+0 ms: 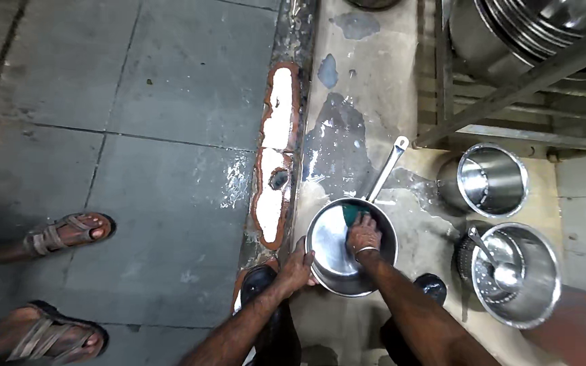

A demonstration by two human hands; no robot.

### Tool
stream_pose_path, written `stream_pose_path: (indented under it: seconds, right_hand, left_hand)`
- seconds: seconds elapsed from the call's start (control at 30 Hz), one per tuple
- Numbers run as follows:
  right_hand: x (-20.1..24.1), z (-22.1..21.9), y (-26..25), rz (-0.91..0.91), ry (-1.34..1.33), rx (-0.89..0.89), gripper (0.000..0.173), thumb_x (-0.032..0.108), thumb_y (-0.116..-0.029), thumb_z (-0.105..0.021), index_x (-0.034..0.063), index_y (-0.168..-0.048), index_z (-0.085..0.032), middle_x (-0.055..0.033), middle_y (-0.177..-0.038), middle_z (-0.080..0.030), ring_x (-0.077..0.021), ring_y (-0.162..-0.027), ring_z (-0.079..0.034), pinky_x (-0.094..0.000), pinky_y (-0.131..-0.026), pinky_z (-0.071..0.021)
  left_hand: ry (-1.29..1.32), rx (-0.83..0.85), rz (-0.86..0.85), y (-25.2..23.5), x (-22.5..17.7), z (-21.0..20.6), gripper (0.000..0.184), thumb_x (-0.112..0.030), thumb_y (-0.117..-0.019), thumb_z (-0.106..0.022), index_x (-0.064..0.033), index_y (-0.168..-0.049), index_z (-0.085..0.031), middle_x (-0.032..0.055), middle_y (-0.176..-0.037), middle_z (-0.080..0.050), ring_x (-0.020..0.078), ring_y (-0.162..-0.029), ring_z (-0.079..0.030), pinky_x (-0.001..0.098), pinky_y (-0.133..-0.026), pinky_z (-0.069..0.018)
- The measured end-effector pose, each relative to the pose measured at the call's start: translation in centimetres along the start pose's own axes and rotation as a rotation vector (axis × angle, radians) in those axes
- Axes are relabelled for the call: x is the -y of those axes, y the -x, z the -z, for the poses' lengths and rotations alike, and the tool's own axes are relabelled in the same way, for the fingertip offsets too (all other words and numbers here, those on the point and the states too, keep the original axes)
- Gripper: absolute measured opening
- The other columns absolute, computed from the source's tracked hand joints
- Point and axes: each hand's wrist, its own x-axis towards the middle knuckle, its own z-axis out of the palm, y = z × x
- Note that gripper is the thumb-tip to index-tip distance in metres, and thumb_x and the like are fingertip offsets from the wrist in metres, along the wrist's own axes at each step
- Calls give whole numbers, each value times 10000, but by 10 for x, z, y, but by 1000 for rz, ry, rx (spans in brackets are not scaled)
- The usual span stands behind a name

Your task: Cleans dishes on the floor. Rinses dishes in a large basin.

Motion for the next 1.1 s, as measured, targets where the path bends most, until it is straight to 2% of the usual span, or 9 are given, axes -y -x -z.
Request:
stream_pose_path:
  seconds: [0.1,0.23,0.33,0.53,0.63,0.73,0.93,1.0,1.1]
  right_hand:
    - [-2,0,31,-245,46,209,793,290,-966,-635,-73,-1577,-282,-340,-1575,-321,-478,-1319,-536,-574,-956,-551]
    - [30,-5,67,-113,40,514,544,453,-909,-638,56,-1281,-658,-215,-1333,-650,-388,-1229,-638,-621,-953,-530]
    - [55,-7,58,26,-151,673,544,462,-970,-582,62,-1336,-618,-195,-1336,-649,-360,-1260,-617,-626,-1016,-485]
    - [50,-23,52,68,-858,619,341,324,-1001,-632,0,-1095,-684,-173,-1076,-677,-255,-984,-658,-464,-906,-532]
    - [24,-19,64,312,-640,694,314,253,-931,-688,-24,-1081,-697,-202,-1090,-682,-300,-1020,-657,-516,-940,-518]
    - [-7,7,73,545,-82,815,418,334,-917,-724,-38,-1104,-697,-275,-1117,-686,-434,-1081,-654,-671,-934,-486]
    - [-44,95,74,566,273,891,397,346,-913,-739,-34,-1027,-716,-266,-1037,-697,-433,-993,-663,-678,-833,-479]
    - [-63,122,76,560,255,835,395,378,-930,-718,11,-1075,-736,-243,-1048,-710,-424,-1004,-673,-680,-848,-490]
    - [-104,151,75,547,103,679,356,354,-944,-696,62,-1143,-734,-211,-1068,-715,-399,-1022,-680,-661,-864,-506]
  left_hand:
    - [20,-14,29,2,-1,-1,590,-284,-1126,-409,-185,-1636,-130,178,-1021,-691,217,-649,-723,377,-632,-646]
    - [3,-37,64,1,4,-4,631,-291,-1118,-441,-206,-1647,-108,203,-1102,-664,234,-668,-716,396,-635,-637]
    - [-29,-18,47,4,2,4,587,-310,-1115,-450,-204,-1630,-189,209,-1102,-663,249,-684,-717,410,-640,-635]
    - [-44,40,17,4,-4,15,505,-330,-1116,-439,-202,-1586,-304,192,-1067,-671,246,-651,-697,398,-603,-619]
    - [-154,11,1,2,-6,16,504,-300,-1119,-437,-167,-1589,-312,204,-1117,-668,262,-691,-708,430,-644,-625]
    - [-259,-22,-34,-2,-4,17,499,-285,-1110,-453,-145,-1578,-348,209,-1153,-671,276,-745,-728,451,-680,-634]
    - [-531,-186,-171,-8,2,23,497,-323,-1055,-546,-101,-1498,-509,183,-1211,-700,324,-1067,-702,524,-980,-541]
    - [-661,-329,-372,3,-1,24,456,-275,-1040,-517,-69,-1444,-566,174,-1263,-679,337,-1158,-669,528,-1029,-519]
    - [-746,-490,-803,16,-9,17,393,-215,-979,-494,-32,-1268,-686,197,-1230,-689,370,-1075,-710,528,-884,-598]
